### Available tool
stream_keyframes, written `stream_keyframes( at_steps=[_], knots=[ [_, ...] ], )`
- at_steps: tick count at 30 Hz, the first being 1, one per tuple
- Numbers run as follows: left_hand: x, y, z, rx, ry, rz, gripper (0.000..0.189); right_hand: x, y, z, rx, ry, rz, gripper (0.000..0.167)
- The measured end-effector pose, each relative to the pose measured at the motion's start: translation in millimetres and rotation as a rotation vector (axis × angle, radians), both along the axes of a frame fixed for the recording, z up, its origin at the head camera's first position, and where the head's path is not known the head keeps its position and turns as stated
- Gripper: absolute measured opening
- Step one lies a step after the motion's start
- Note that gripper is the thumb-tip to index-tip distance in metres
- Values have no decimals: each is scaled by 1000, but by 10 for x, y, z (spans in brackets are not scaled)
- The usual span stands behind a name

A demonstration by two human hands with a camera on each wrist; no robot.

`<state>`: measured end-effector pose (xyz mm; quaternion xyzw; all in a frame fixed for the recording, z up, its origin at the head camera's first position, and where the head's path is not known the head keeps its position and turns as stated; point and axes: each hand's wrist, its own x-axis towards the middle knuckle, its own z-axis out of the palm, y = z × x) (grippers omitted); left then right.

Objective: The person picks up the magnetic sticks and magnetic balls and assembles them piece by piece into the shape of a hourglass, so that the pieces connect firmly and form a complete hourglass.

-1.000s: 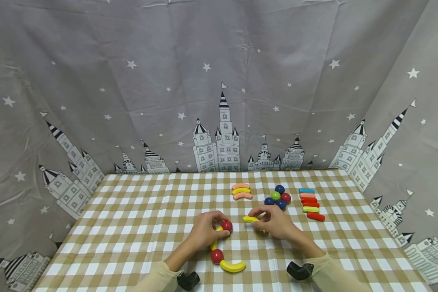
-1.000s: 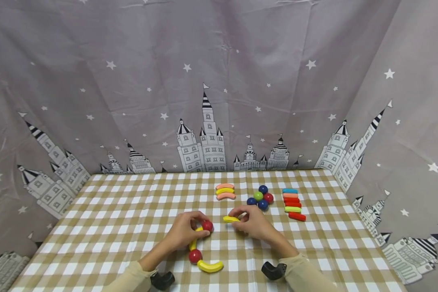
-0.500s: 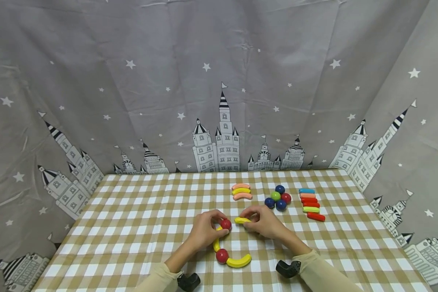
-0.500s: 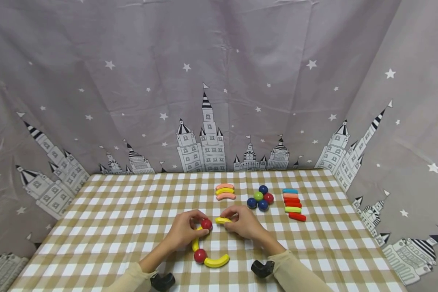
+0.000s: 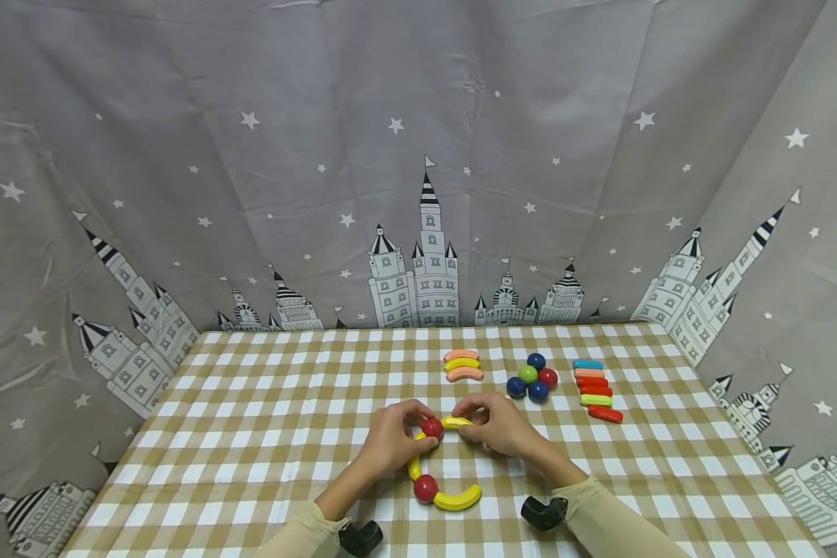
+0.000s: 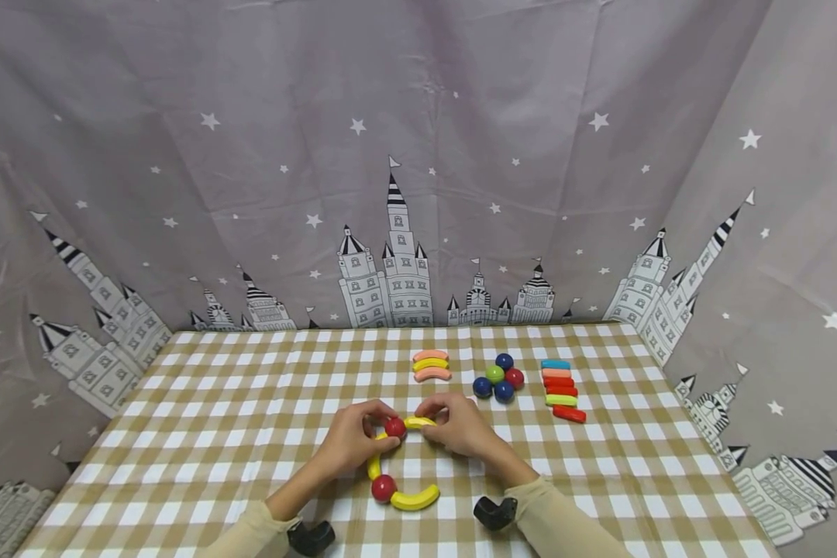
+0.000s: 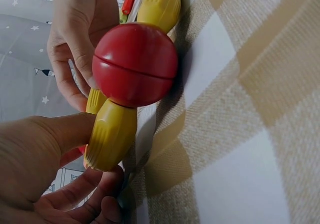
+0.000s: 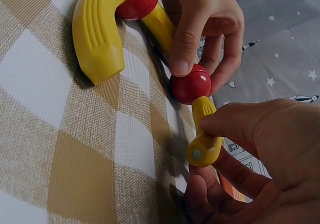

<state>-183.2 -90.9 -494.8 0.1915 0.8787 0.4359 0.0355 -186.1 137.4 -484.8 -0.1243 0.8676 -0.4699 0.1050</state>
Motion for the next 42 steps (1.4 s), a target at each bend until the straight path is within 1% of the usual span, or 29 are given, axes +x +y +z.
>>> stream_keyframes(
  at_steps=[7, 17, 20, 24, 27, 30, 34, 37, 42],
  knots=[
    [7, 8, 3, 0, 4, 2, 26, -3, 8, 11, 1, -15, 8, 17],
    [56, 39, 4, 6, 22, 19, 28, -41, 31, -12, 8, 73, 78, 17],
    [56, 39, -3, 4, 35, 21, 28, -48, 30, -18, 11, 79, 82, 17],
    [52, 37, -9, -2, 33, 23, 28, -49, 43, -26, 3, 72, 87, 19],
    [53, 37, -9, -8, 22, 22, 28, -34, 79, -20, 1, 61, 89, 23],
    [54, 38, -7, -15, 16, 22, 28, -3, 136, 5, 17, 70, 96, 27],
    [55, 39, 1, -20, 15, 23, 28, 52, 228, 53, 34, 106, 104, 28],
    [57, 40, 11, -21, 14, 23, 28, 95, 298, 94, 44, 130, 89, 26],
    [59, 38, 15, -30, 18, 26, 28, 155, 401, 141, 83, 143, 27, 27]
  ],
)
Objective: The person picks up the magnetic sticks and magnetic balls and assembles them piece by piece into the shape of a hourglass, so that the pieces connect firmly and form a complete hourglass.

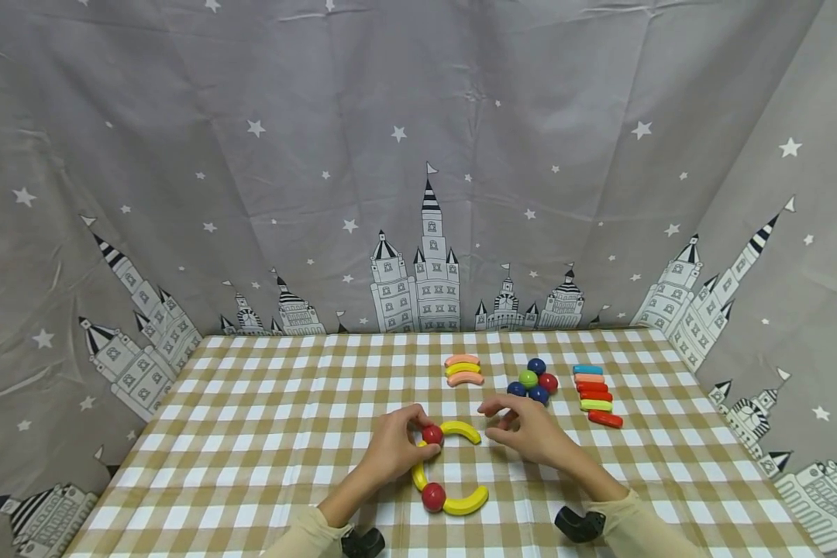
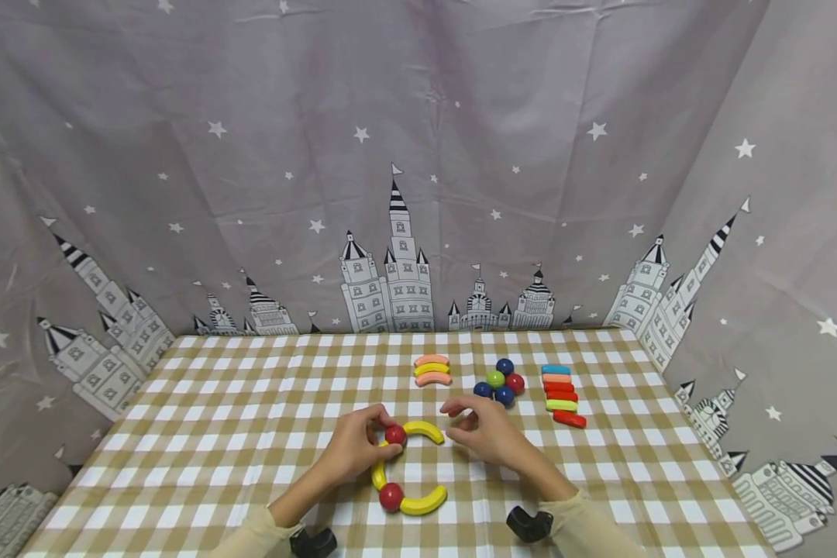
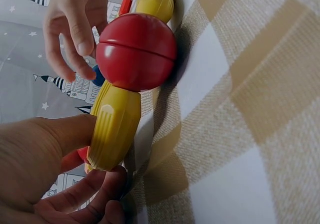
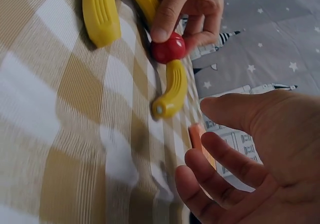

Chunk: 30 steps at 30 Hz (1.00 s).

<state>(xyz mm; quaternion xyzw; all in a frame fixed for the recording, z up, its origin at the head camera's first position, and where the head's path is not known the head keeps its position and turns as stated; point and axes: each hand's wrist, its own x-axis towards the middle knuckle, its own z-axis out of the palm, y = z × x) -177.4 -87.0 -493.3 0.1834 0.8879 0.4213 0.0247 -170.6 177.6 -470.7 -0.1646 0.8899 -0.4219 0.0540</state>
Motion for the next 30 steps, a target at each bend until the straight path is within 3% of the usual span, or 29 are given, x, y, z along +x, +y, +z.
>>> stream_keyframes(
  at_steps=[5, 14, 20, 24, 30],
  knots=[
    [3, 5, -7, -12, 5, 2, 28, 68, 113, 3, -10, 10, -69, 30],
    [-8, 0, 14, -33, 11, -19, 29, 129, 327, -42, 36, 111, -219, 39],
    [-42, 10, 3, -63, 34, -32, 31, 153, 418, -55, 51, 164, -272, 43],
    [-71, 38, 5, -65, 44, -67, 32, 159, 455, -73, 63, 201, -295, 46],
    [-124, 73, -7, -67, 63, -131, 32, 149, 483, -102, 62, 186, -339, 52]
  ],
)
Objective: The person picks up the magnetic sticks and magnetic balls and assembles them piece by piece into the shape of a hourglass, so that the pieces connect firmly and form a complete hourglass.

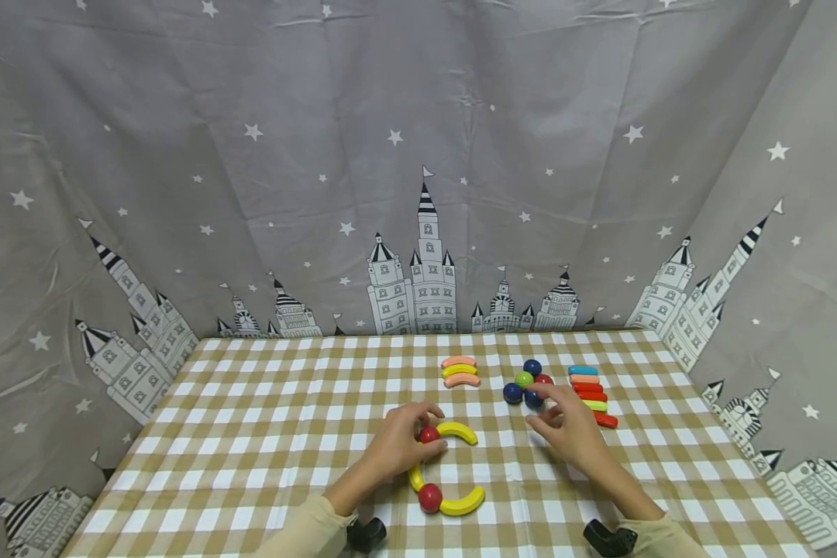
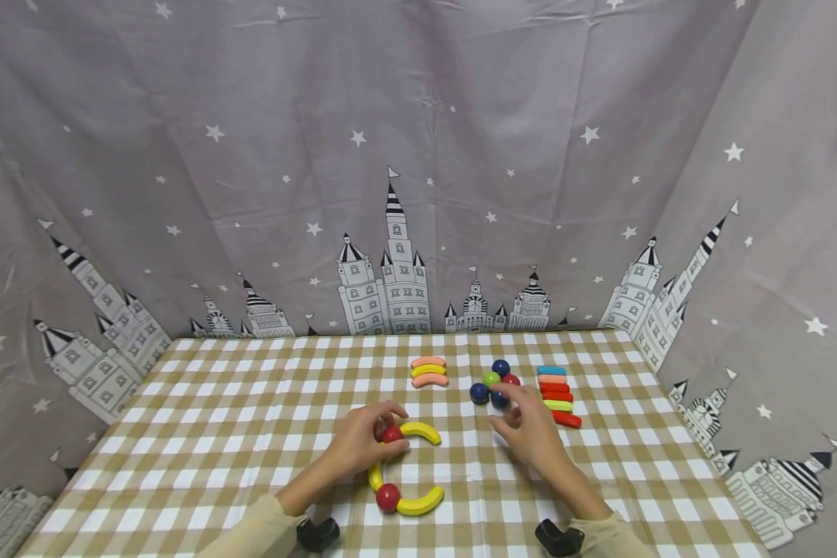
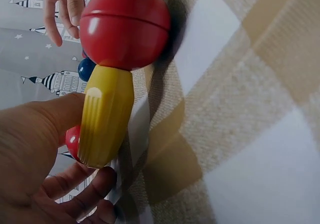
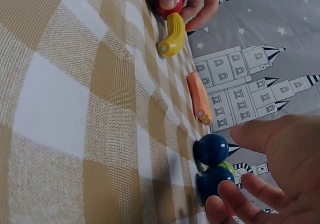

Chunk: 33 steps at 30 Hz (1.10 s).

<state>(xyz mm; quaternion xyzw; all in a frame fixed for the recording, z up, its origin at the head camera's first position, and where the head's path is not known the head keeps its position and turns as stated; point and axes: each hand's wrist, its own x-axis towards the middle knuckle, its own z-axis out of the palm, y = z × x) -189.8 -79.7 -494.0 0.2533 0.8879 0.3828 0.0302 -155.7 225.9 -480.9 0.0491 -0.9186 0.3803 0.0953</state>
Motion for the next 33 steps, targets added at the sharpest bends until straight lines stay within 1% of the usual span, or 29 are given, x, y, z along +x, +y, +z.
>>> stream_keyframes(
  at_steps=[3, 7, 10, 16, 18, 24, 27, 30, 33],
  knots=[
    [-5, 11, -3, -10, 10, -2, 27, -4, 8, -17, -3, -5, -18, 54],
    [-7, 26, -3, -21, 0, 18, 21, -13, 12, -32, -4, -23, -39, 56],
    [-12, 33, -4, -27, -3, 32, 18, -23, 14, -37, 2, -43, -54, 57],
    [-1, 33, -2, -62, 23, 34, 18, -45, 8, -46, 22, -87, -78, 60],
    [11, 29, 0, -76, 27, 37, 18, -53, 5, -52, 30, -85, -77, 61],
    [51, -1, 9, -79, 55, 43, 19, -95, -24, -57, 39, -57, -76, 60],
    [66, -13, 16, -95, 42, 44, 20, -116, -32, -60, 47, -57, -76, 58],
    [78, -20, 24, -115, 9, 39, 20, -129, -32, -66, 62, -66, -77, 54],
    [85, -24, 32, -127, 2, 33, 20, -146, -25, -80, 79, -66, -80, 49]
  ],
)
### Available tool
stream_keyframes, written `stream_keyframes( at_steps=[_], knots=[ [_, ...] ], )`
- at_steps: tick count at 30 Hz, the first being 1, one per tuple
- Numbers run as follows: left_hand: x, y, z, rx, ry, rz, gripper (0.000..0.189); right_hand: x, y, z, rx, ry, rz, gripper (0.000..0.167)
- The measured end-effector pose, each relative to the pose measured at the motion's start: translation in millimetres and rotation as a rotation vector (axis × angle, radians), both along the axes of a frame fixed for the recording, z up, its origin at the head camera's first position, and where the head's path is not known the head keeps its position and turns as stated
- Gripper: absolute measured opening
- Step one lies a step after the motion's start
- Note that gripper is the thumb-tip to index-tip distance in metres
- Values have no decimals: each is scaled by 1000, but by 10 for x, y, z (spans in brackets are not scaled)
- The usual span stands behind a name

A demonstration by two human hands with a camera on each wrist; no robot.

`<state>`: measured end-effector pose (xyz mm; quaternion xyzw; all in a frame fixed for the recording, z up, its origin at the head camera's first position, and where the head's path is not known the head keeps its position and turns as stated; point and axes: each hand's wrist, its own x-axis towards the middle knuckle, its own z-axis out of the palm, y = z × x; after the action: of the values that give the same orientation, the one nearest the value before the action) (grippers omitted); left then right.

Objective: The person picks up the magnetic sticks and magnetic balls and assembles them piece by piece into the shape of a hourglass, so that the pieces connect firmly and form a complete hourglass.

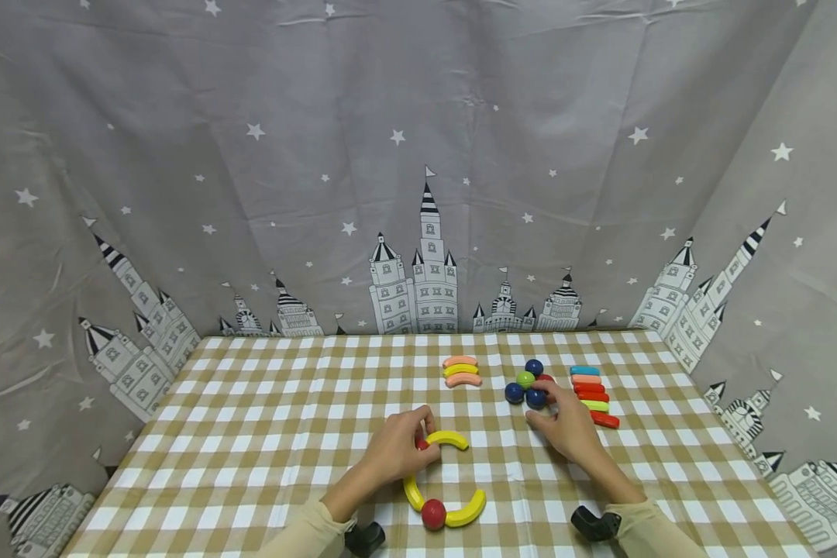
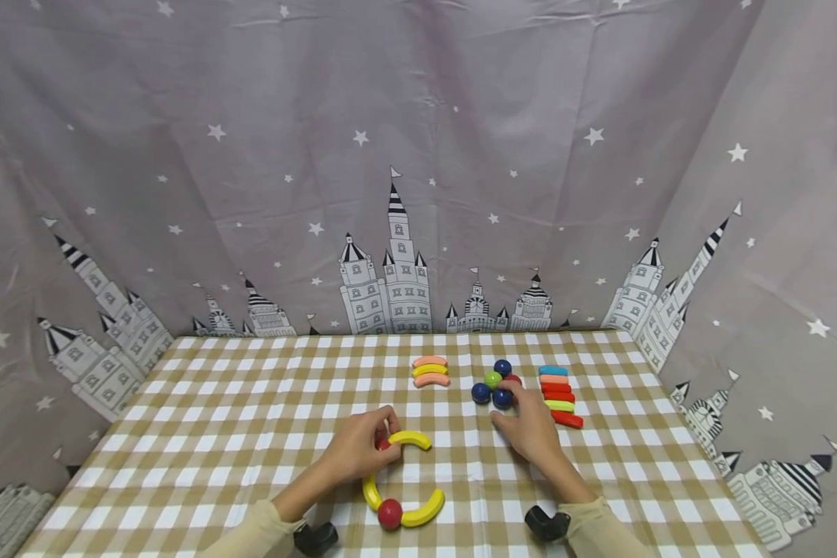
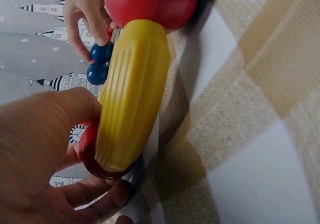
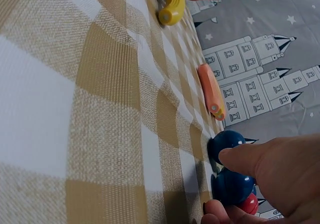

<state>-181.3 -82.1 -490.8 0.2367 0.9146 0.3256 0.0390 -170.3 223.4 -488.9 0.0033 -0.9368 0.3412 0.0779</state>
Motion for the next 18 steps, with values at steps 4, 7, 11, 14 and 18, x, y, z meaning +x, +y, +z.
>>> stream_keyframes(
  at_steps=[4, 7, 11, 14, 18],
  knots=[
    [-5, -2, 5, -8, 1, -6, 20, -17, 9, -14, -2, 7, -9, 42],
    [-16, -3, 15, -18, -10, -15, 21, -21, 11, -20, -14, -3, -23, 35],
    [-40, -6, 19, -28, -16, -42, 23, -17, 4, -27, -19, -32, -42, 31],
    [-61, -2, 17, -12, -11, -83, 25, -13, -3, -24, -18, -50, -54, 32],
    [-95, 24, 5, 26, 4, -163, 25, -9, -5, -17, -23, -69, -70, 34]
  ],
)
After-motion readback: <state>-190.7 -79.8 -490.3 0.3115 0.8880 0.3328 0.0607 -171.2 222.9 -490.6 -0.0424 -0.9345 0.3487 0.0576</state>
